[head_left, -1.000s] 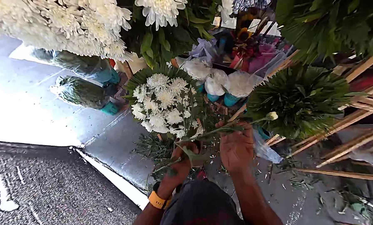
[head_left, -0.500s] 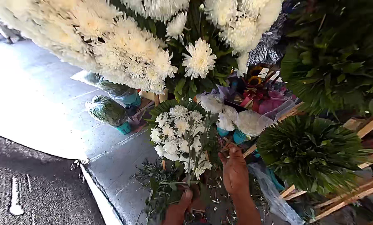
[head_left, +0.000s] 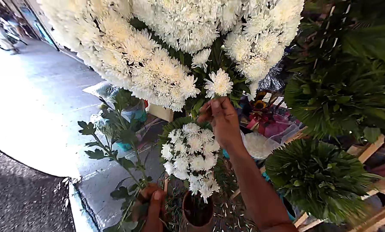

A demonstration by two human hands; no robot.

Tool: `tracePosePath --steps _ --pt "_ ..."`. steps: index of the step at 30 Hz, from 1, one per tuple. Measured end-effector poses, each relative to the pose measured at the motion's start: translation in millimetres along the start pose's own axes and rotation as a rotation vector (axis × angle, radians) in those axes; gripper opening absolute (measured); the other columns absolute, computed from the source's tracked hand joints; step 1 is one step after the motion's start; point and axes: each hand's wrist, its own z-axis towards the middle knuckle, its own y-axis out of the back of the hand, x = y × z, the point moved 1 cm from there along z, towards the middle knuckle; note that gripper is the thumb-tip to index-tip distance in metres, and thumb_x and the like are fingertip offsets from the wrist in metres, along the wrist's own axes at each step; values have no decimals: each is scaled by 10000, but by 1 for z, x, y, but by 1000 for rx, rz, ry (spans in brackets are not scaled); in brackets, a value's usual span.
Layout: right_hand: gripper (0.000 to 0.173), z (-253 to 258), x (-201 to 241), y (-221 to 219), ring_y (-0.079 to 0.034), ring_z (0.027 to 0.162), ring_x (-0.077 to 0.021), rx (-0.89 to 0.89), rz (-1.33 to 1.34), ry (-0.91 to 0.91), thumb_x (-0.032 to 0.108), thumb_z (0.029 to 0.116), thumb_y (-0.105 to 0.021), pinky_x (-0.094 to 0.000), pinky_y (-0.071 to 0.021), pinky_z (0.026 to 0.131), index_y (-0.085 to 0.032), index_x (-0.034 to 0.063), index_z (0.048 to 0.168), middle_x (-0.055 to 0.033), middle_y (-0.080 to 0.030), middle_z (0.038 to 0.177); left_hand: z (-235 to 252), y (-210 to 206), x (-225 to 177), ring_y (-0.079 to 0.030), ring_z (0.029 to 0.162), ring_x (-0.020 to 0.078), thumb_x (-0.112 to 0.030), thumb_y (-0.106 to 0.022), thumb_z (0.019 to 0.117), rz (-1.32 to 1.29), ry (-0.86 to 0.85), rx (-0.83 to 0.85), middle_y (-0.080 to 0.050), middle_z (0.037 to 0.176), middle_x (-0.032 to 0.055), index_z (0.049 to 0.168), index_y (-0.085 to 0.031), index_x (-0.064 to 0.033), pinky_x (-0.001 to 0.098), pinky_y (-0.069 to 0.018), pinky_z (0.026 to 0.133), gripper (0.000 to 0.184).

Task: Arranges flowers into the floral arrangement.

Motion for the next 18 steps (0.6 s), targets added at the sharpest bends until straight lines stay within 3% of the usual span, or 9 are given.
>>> tracePosePath --steps 3,5,10,12,14,16,18 --pt "157 60 6 33 -736 922 -189 -184 -227 278 123 1054 -558 -368 -644 842 -521 24 1170 -84 -696 1085 -8 30 3 -566 584 -23 -190 -550 1029 29 18 -22 -667 819 -150 1000 -663 -260 148 -496 519 136" --pt "210 103 4 53 -717 958 -204 -233 -388 366 128 1019 -613 -394 -616 881 -552 -23 1152 -118 -695 1068 -14 43 7 -573 592 -22 -203 -587 1019 -6 35 -39 -674 827 -150 1004 -667 -277 149 -500 531 109" --pt "222 150 3 46 -718 917 -157 -59 -826 207 158 990 -637 -354 -605 835 -621 15 1160 -104 -716 1062 -19 58 17 -577 581 4 -189 -607 1005 -60 67 -44 -672 803 -122 1010 -687 -254 176 -512 538 104" --pt "204 154 -1 29 -725 955 -195 18 -1075 125 186 982 -638 -430 -586 897 -657 62 1142 -81 -738 1048 -17 60 18 -572 581 3 -173 -592 1007 -63 77 -42 -668 812 -125 1006 -679 -248 173 -507 534 115" --pt "210 160 -12 16 -705 1015 -292 33 -1357 32 197 968 -619 -580 -423 1068 -694 89 1131 -100 -751 1015 -16 61 18 -570 582 -6 -168 -579 1012 -61 85 -33 -664 809 -131 1006 -671 -256 165 -504 534 127" --pt "211 170 -27 13 -690 1049 -322 57 -1485 -50 199 963 -593 -640 -286 1153 -702 94 1109 -117 -746 1003 -16 62 18 -567 572 -7 -162 -585 1007 -60 87 -40 -664 798 -127 1005 -678 -250 159 -499 523 129" --pt "201 176 -36 13 -689 1048 -309 92 -1509 -74 224 958 -605 -632 -293 1143 -710 105 1083 -104 -747 1014 -16 64 19 -567 569 -2 -154 -587 1005 -56 90 -40 -667 804 -122 1008 -672 -240 163 -499 521 121"
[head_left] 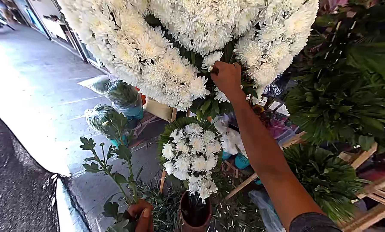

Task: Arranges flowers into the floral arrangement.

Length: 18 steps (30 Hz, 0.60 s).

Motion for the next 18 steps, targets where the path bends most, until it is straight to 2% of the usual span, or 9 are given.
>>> tracePosePath --steps 5,9,11,13,15,17,18 --pt "216 -14 13 10 -697 1021 -296 -21 10 28 236 959 -598 -625 -264 1172 -698 82 1073 -102 -746 973 1 4 1 -563 566 -2 -149 -581 1009 38 4 -17 -661 791 -127 1011 -668 -240 166 -499 523 125" --pt "239 -4 3 -12 -678 1097 -317 31 -52 -5 219 959 -593 -637 -198 1200 -703 90 1128 -110 -747 1062 0 6 3 -553 547 -2 -145 -586 1001 55 31 -20 -659 783 -122 1011 -670 -235 162 -494 508 123" --pt "241 1 -3 -19 -680 1096 -314 38 -71 -21 221 958 -588 -642 -194 1202 -702 102 1133 -104 -748 1063 3 5 3 -554 540 1 -142 -592 1000 80 29 -7 -649 762 -125 1033 -668 -238 170 -497 502 127" --pt "247 5 -6 -23 -687 1075 -339 28 -67 -19 219 957 -592 -658 -220 1186 -708 84 1128 -131 -748 1047 4 3 2 -548 547 20 -96 -578 977 157 36 -9 -622 793 -113 1088 -596 -191 199 -507 495 147" --pt "287 1 -12 -18 -679 1093 -380 26 -46 -17 233 955 -618 -689 -225 1172 -693 75 1182 -164 -742 1079 4 1 5 -570 580 42 -94 -598 951 238 37 -23 -631 883 -71 1225 -503 -114 226 -525 495 290" --pt "471 -18 -12 -3 -619 1201 -440 -27 66 27 295 932 -698 -750 -184 1165 -629 76 1343 -202 -699 1219 2 -3 4 -586 623 53 -121 -607 949 303 30 -67 -634 936 -19 1369 -403 -34 238 -529 515 476" --pt "559 -33 -7 5 -575 1267 -436 -80 151 59 356 929 -716 -744 -186 1171 -591 86 1403 -197 -660 1307 1 -5 2 -588 653 38 -140 -593 961 348 24 -86 -630 961 -10 1395 -348 -15 228 -528 542 514"
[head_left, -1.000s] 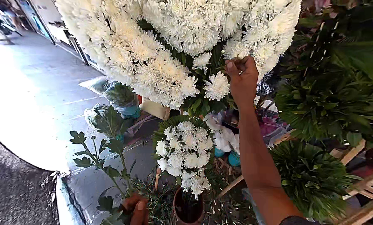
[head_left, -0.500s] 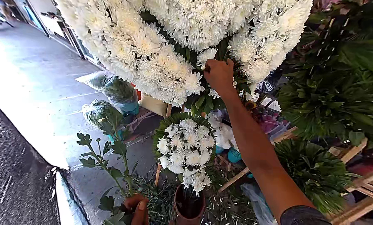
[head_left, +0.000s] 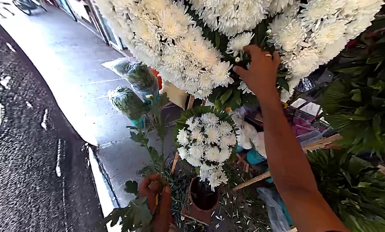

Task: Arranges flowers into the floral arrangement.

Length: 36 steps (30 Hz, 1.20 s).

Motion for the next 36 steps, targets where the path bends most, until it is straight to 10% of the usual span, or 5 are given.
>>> tracePosePath --steps 9,17,27,32,36 --pt "229 -168 94 -47 -742 858 -198 235 1236 14 129 1053 -544 -388 -651 800 -675 21 1207 -91 -746 1005 -10 -15 4 -720 758 258 -135 -606 940 550 -114 32 -732 931 158 1337 -528 105 491 -597 674 470" --pt "368 -173 80 -114 -686 972 -175 741 2148 -529 264 1129 -297 -345 -582 881 -565 89 1311 -89 -682 1133 -14 -11 10 -632 584 83 -301 -693 961 -682 162 434 -705 811 49 1386 -583 -222 229 -545 528 446" --pt "118 -221 88 -116 -659 1034 -159 112 1840 -272 165 1004 -613 -388 -565 932 -651 102 1096 -45 -684 1079 -11 -20 10 -560 502 99 -217 -629 973 -1118 320 356 -618 730 30 1352 -599 -136 248 -503 470 389" --pt "119 -269 86 -79 -686 1139 -204 -163 1305 231 219 1017 -644 -433 -557 1043 -674 153 1112 -36 -726 1120 -6 -27 -10 -550 469 100 -88 -531 983 -595 237 62 -600 692 38 1471 -365 -170 232 -484 422 522" --pt "81 -287 100 -58 -751 886 -183 109 1823 -263 142 1028 -611 -350 -651 778 -668 109 1075 -78 -750 1031 4 -38 -21 -586 573 72 -207 -640 973 36 40 51 -645 838 -1 1332 -416 -8 256 -529 484 468"
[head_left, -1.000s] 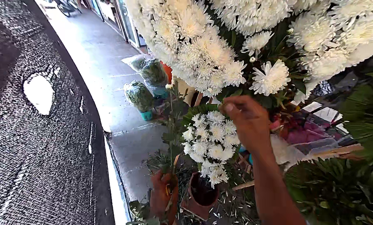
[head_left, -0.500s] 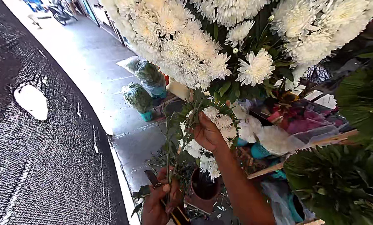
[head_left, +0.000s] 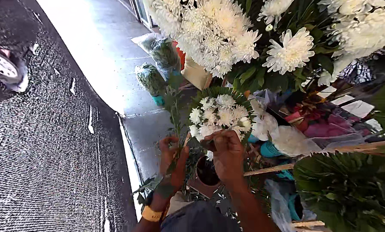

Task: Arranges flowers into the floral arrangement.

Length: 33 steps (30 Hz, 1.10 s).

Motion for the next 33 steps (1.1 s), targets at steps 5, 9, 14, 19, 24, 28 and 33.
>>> tracePosePath --steps 5,9,14,19,24,28,33 --pt "75 -12 -1 -1 -726 827 -161 -53 212 -368 75 1040 -561 -313 -628 767 -613 28 1066 -123 -723 1004 -1 -14 1 -615 910 95 -656 -486 986 193 -190 193 -637 1037 63 1140 -692 -59 301 -558 792 650" --pt "80 -16 3 2 -724 793 -160 -9 229 -482 61 1039 -553 -319 -633 751 -610 10 1060 -119 -721 986 -11 -17 5 -588 775 61 -655 -410 1014 176 -165 171 -625 1048 88 1181 -695 -28 242 -536 662 709" --pt "131 -2 6 5 -713 794 -172 -207 252 -464 104 1069 -503 -334 -622 748 -612 32 1060 -110 -719 974 -16 -11 15 -545 620 24 -682 -417 999 50 -107 198 -639 844 -25 953 -704 -126 204 -491 544 627" --pt "159 6 6 18 -642 974 -126 126 -171 -370 132 1011 -605 -327 -556 863 -659 1 1083 -67 -675 1130 -9 -4 6 -567 715 31 -629 -543 975 71 -147 216 -620 970 10 1151 -698 -81 208 -519 611 597" --pt "103 62 51 18 -650 784 -95 -108 -165 -34 113 1058 -501 -290 -584 754 -594 69 1055 -22 -670 981 -5 -5 -9 -559 629 -7 -326 -586 1014 -88 -202 84 -604 821 -100 927 -649 -193 175 -518 552 171" --pt "251 175 140 73 -722 861 -177 -268 -622 544 118 1013 -622 -370 -642 793 -514 21 1218 -71 -682 1006 -5 26 6 -564 618 -14 -185 -550 1009 -73 -166 67 -629 822 -119 985 -637 -147 173 -515 549 98" --pt "309 286 185 96 -712 958 -240 -291 -1334 365 211 980 -662 -475 -572 900 -634 18 1220 -121 -727 1053 -9 29 18 -544 540 7 -92 -524 985 -73 -73 68 -602 721 -105 1003 -618 -85 194 -506 503 96"
